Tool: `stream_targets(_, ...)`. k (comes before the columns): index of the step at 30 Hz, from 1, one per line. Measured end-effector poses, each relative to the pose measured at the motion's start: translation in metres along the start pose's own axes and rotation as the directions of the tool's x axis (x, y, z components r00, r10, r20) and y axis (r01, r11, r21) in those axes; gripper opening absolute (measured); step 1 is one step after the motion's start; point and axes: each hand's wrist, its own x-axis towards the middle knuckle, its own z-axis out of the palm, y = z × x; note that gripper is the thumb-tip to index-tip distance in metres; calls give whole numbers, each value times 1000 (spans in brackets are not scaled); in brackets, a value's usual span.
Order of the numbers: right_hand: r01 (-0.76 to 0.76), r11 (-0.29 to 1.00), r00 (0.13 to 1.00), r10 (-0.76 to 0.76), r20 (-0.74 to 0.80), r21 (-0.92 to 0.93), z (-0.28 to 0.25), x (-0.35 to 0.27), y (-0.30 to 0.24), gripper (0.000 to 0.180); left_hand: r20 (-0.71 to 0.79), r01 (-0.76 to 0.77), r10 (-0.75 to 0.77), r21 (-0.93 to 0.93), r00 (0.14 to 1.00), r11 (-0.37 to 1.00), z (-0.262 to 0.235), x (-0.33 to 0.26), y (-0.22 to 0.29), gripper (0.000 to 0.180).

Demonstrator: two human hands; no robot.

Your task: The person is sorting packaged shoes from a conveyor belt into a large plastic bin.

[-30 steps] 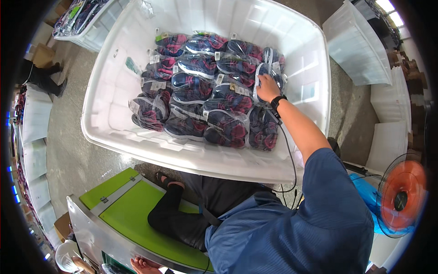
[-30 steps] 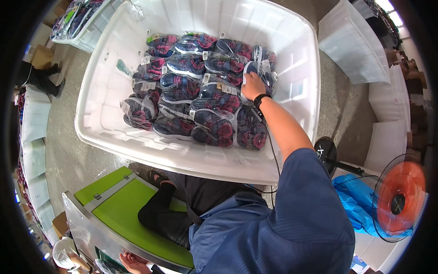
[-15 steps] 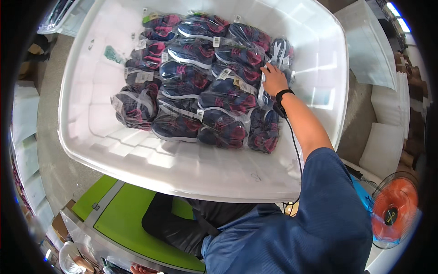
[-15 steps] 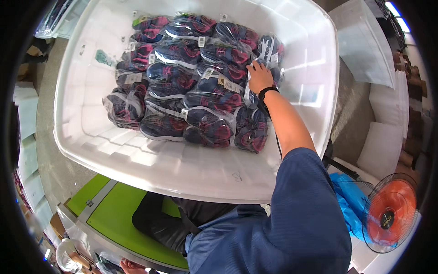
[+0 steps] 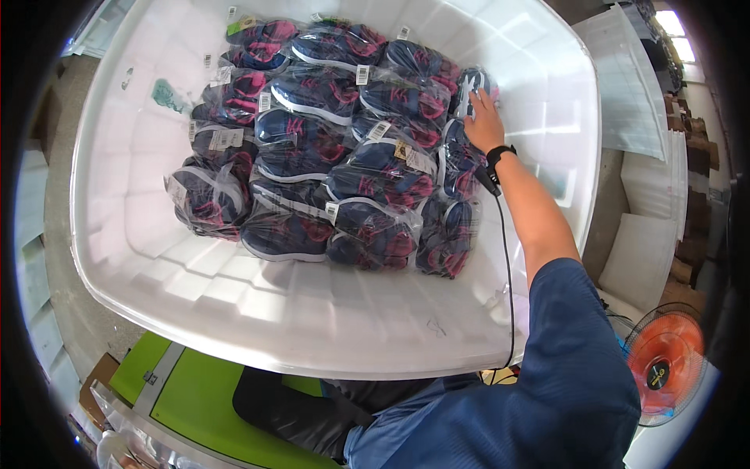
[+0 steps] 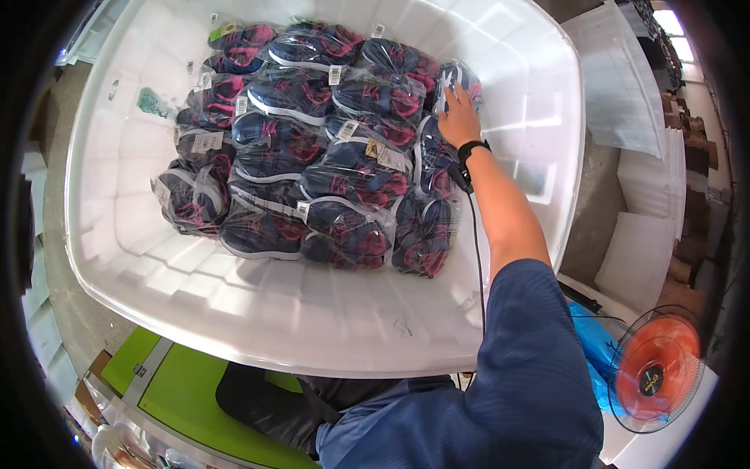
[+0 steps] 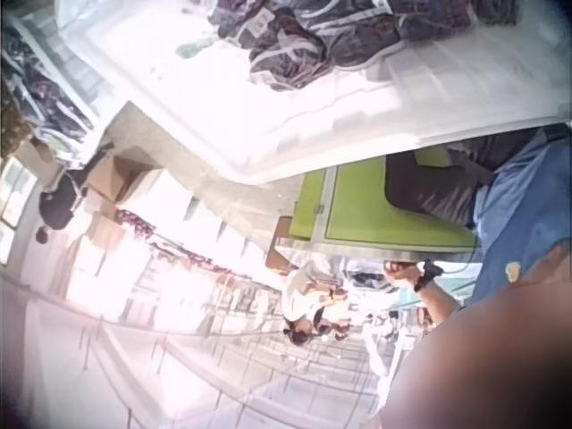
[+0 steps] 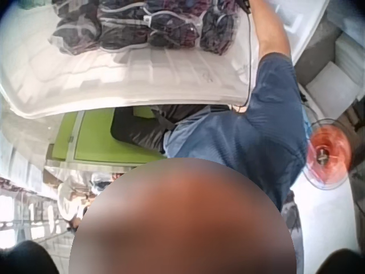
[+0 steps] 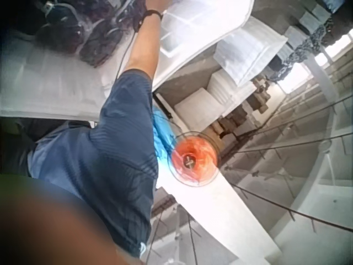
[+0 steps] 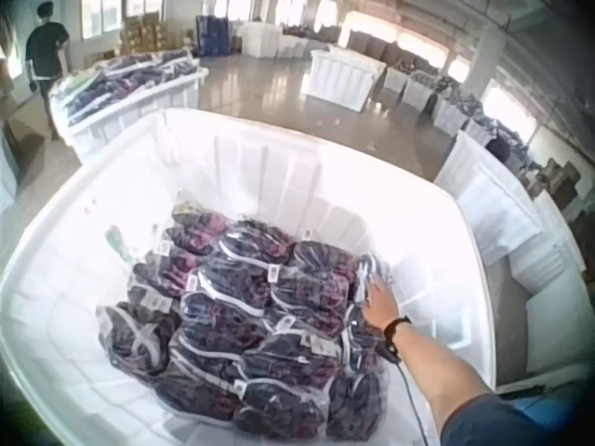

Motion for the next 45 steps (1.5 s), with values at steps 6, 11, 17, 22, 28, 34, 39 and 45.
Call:
stream_targets(6, -198, 975, 925, 219, 311, -97, 36, 49, -8, 85, -32, -46, 47, 30, 998, 999, -13, -2, -6, 33)
stream_targets(11, -22, 998, 964, 39, 263, -66, 58, 68, 51, 58, -233, -179, 173, -3, 957, 984, 68, -42, 22, 32)
stream_targets(17, -184, 966, 964, 142, 226, 179, 19, 27, 4, 62, -210, -247, 193, -271, 958, 930, 5, 1, -20, 22)
stream_targets(22, -431, 654, 840, 39, 541, 621, -37, -39, -122, 44, -168, -268, 213, -470, 963, 841, -4, -8, -17, 15)
stream_targets(28, -466, 444, 676, -380, 631, 766, -183, -127, -266, 38, 117, -98, 254, -709, 960, 698, 0, -1, -37, 11)
stream_targets(34, -400, 301, 651, -572, 499, 866, -260, -202, -333, 43, 198, -126, 316, -633, 928, 764, -30, -18, -9, 27)
stream_targets(39, -295, 386, 578, -657, 484, 874, -296, -255, -406, 31, -427, -708, 590, -200, 685, 677, -102, 54, -19, 36)
stream_targets(45, -5, 525, 356, -795, 492, 851, -326, -321, -475, 26, -493, -408, 728, 609, 477, 680, -192, 191, -25, 53)
